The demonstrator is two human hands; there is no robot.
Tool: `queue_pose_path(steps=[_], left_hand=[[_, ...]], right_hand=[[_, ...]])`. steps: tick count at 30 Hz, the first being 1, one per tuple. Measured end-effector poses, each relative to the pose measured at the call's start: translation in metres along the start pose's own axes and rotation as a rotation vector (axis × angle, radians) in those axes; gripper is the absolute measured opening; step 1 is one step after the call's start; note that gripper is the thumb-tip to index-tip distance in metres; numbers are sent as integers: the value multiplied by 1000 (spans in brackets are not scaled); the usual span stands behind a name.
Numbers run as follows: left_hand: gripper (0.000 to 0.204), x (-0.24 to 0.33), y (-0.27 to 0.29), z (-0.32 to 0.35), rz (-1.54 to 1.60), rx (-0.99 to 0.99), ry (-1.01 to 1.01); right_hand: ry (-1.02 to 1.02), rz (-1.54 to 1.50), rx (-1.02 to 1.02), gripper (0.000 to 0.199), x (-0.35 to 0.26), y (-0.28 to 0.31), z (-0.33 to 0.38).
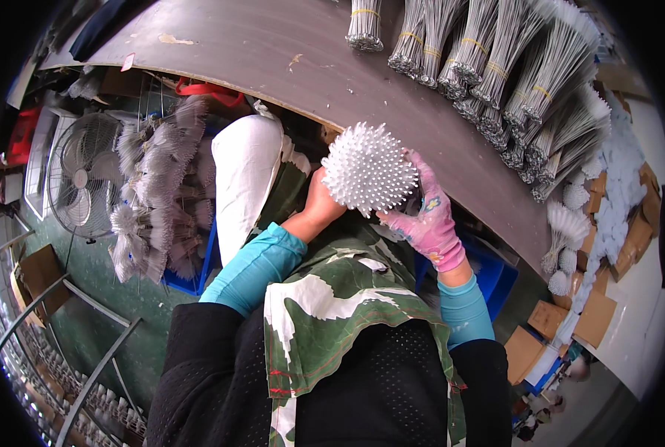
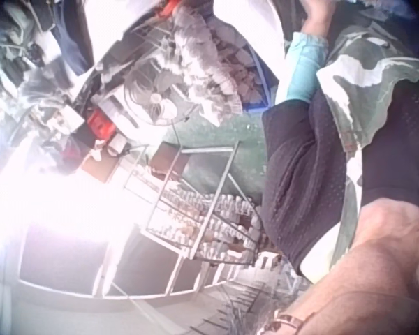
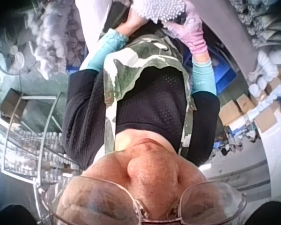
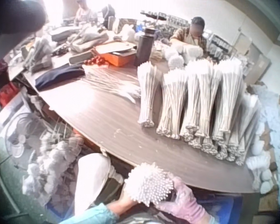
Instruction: The recorder is assembling large white plastic brush heads by bundling bristles and securing them, then placing finished items into a crate.
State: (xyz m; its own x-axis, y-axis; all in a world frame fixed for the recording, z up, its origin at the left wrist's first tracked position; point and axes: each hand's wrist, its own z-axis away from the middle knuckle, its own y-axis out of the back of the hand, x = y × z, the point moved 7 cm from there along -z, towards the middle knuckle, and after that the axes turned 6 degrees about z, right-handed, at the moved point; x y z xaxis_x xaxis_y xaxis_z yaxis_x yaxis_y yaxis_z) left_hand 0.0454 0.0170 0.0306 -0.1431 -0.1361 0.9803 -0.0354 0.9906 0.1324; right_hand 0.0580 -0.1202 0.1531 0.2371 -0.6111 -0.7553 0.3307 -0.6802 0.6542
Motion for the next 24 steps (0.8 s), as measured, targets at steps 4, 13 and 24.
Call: queue_pose_path(steps=[4, 13, 24], left_hand=[[28, -10, 1, 3, 20, 33, 32], [26, -6, 3, 6, 53, 42, 148], [32, -16, 3, 7, 73, 87, 143]], right_hand=[[-173, -254, 27, 54, 14, 16, 2], [-563, -526, -407, 46, -8, 29, 5], [-621, -183, -382, 40, 9, 25, -6]])
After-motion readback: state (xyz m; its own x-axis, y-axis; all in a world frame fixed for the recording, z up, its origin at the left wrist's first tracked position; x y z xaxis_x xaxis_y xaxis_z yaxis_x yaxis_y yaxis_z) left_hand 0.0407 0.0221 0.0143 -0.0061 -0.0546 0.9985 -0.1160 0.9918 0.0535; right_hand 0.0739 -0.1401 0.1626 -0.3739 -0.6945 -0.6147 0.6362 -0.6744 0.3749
